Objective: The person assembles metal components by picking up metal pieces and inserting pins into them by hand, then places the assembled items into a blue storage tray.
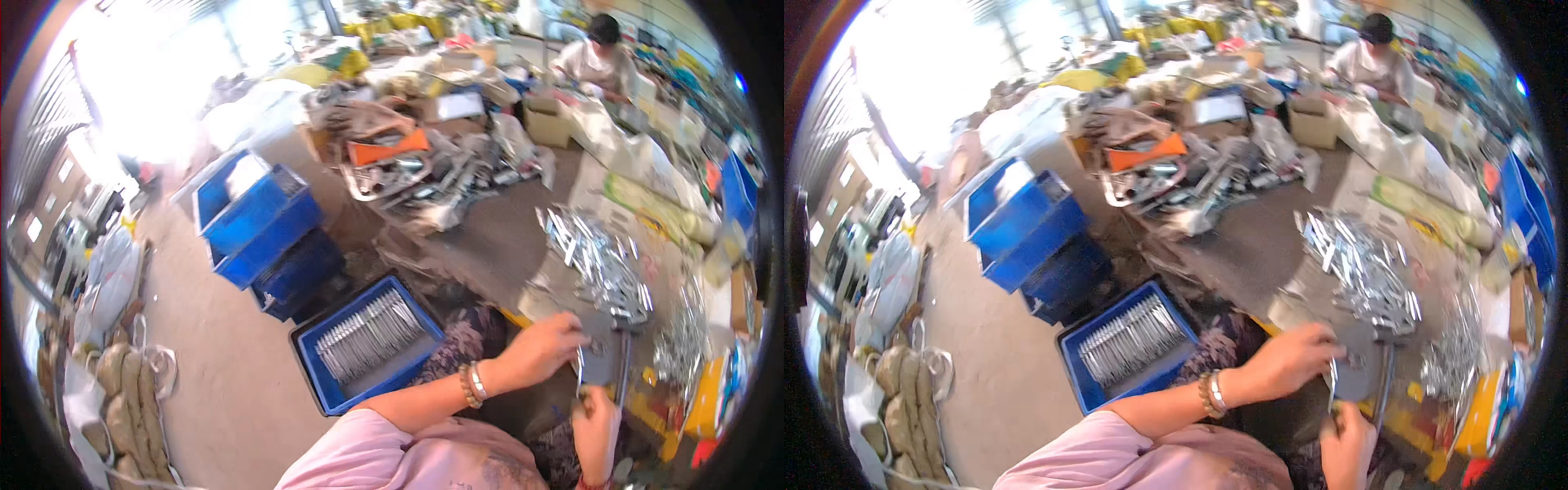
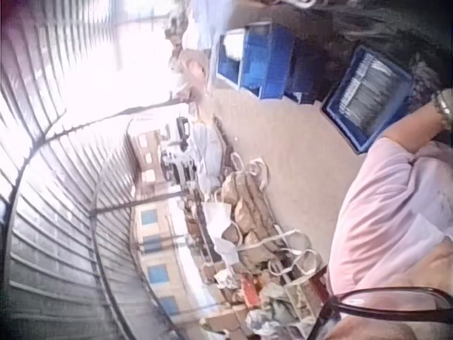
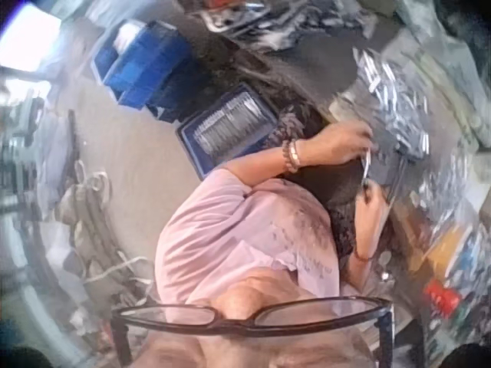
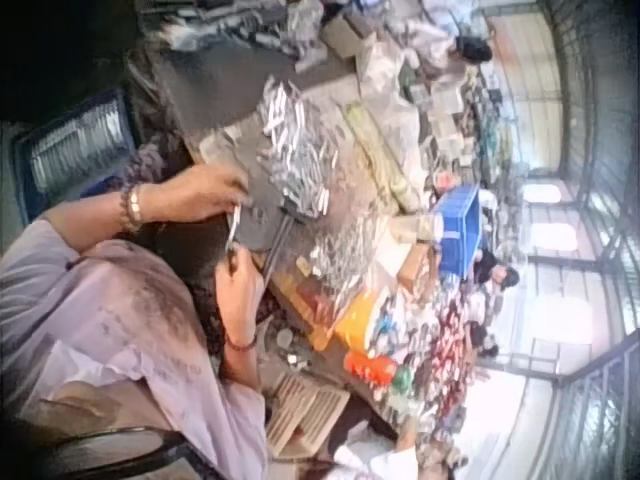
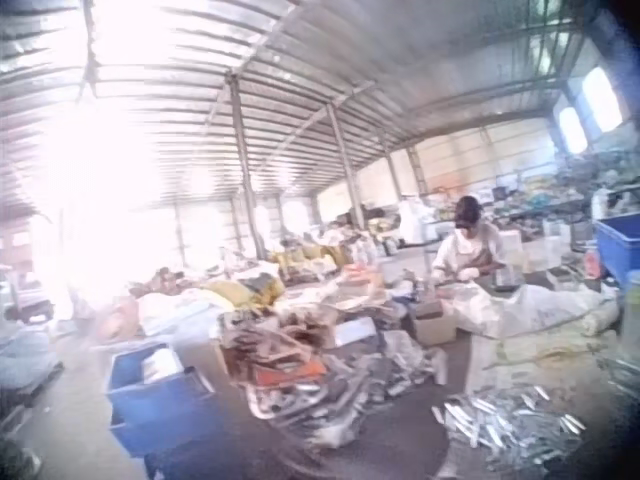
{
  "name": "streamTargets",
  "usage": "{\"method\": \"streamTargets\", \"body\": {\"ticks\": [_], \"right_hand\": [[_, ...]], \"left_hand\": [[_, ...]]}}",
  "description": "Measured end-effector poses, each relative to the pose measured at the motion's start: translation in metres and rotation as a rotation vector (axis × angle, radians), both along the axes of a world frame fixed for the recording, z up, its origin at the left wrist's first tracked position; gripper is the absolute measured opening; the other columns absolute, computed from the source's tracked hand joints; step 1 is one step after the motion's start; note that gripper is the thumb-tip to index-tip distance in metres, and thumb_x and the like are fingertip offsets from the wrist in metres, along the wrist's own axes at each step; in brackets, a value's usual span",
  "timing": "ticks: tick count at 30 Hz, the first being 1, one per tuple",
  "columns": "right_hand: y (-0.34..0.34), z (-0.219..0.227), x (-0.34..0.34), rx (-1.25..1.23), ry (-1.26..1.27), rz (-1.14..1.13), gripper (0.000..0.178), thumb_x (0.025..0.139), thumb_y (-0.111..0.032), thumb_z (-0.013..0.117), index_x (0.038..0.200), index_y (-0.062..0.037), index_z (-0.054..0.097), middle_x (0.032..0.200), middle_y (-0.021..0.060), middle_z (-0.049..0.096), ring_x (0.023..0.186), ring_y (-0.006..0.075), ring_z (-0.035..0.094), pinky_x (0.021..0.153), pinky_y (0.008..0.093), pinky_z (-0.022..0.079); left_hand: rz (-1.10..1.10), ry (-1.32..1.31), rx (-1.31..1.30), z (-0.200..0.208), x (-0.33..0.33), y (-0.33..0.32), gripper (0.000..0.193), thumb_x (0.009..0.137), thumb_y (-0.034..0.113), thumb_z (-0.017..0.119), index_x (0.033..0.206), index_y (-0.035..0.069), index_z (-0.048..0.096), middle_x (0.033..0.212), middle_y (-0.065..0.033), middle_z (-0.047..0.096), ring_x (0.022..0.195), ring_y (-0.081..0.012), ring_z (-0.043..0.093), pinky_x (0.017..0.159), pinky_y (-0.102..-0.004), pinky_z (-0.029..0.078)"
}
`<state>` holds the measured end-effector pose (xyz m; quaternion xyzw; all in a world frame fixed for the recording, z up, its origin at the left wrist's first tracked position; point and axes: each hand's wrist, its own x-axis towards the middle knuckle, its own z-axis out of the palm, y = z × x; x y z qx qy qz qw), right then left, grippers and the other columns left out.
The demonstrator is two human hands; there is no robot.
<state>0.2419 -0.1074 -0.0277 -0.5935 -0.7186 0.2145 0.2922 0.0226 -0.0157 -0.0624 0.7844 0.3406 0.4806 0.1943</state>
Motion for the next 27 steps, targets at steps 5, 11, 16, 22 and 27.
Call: {"method": "streamTargets", "body": {"ticks": [5,11,16,22,27], "right_hand": [[0.006,0.000,-0.016,-0.389,0.465,0.089,0.025,0.100,-0.005,0.072,0.125,0.0005,0.067,0.074,0.0089,0.069,0.060,0.0126,0.060,0.055,0.0347,0.048],[-0.005,0.012,-0.030,-0.554,0.541,0.027,0.029,0.102,-0.004,0.071,0.130,0.0006,0.065,0.073,0.0072,0.066,0.061,0.0108,0.059,0.057,0.0328,0.047],[-0.013,-0.005,-0.039,-0.479,0.490,0.061,0.029,0.101,-0.004,0.072,0.129,0.0002,0.066,0.074,0.0115,0.068,0.062,0.0171,0.063,0.060,0.0364,0.050],[-0.009,-0.020,-0.061,-0.418,0.389,0.171,0.035,0.099,-0.001,0.072,0.134,-0.0025,0.065,0.081,0.0149,0.072,0.068,0.0197,0.069,0.065,0.0381,0.055],[-0.003,-0.022,-0.061,-0.636,0.502,0.230,0.049,0.106,0.001,0.068,0.154,-0.0023,0.056,0.100,0.0063,0.068,0.077,0.0085,0.064,0.067,0.0255,0.056]], "left_hand": [[0.270,-0.148,-0.228,-0.004,-0.016,-0.037,0.042,0.103,0.000,0.073,0.144,0.008,0.071,0.108,-0.0129,0.080,0.090,-0.0203,0.074,0.079,-0.0357,0.061],[0.029,-0.483,-0.935,-0.001,-0.008,-0.042,0.055,0.112,0.007,0.064,0.164,0.008,0.047,0.107,-0.0063,0.078,0.085,-0.0079,0.069,0.070,-0.0228,0.056],[-0.048,-0.642,-1.037,-0.002,-0.016,-0.049,0.059,0.112,0.011,0.066,0.165,0.006,0.043,0.112,-0.0081,0.079,0.087,-0.0091,0.070,0.071,-0.0227,0.056],[0.023,-0.665,-1.001,-0.001,-0.040,-0.064,0.063,0.104,0.011,0.077,0.159,0.004,0.046,0.107,-0.0057,0.078,0.089,-0.0080,0.069,0.072,-0.0246,0.056],[0.265,-0.680,-0.887,-0.022,-0.117,-0.076,0.057,0.102,0.011,0.077,0.152,0.005,0.052,0.105,-0.0026,0.076,0.086,-0.0081,0.068,0.069,-0.0238,0.053]]}}
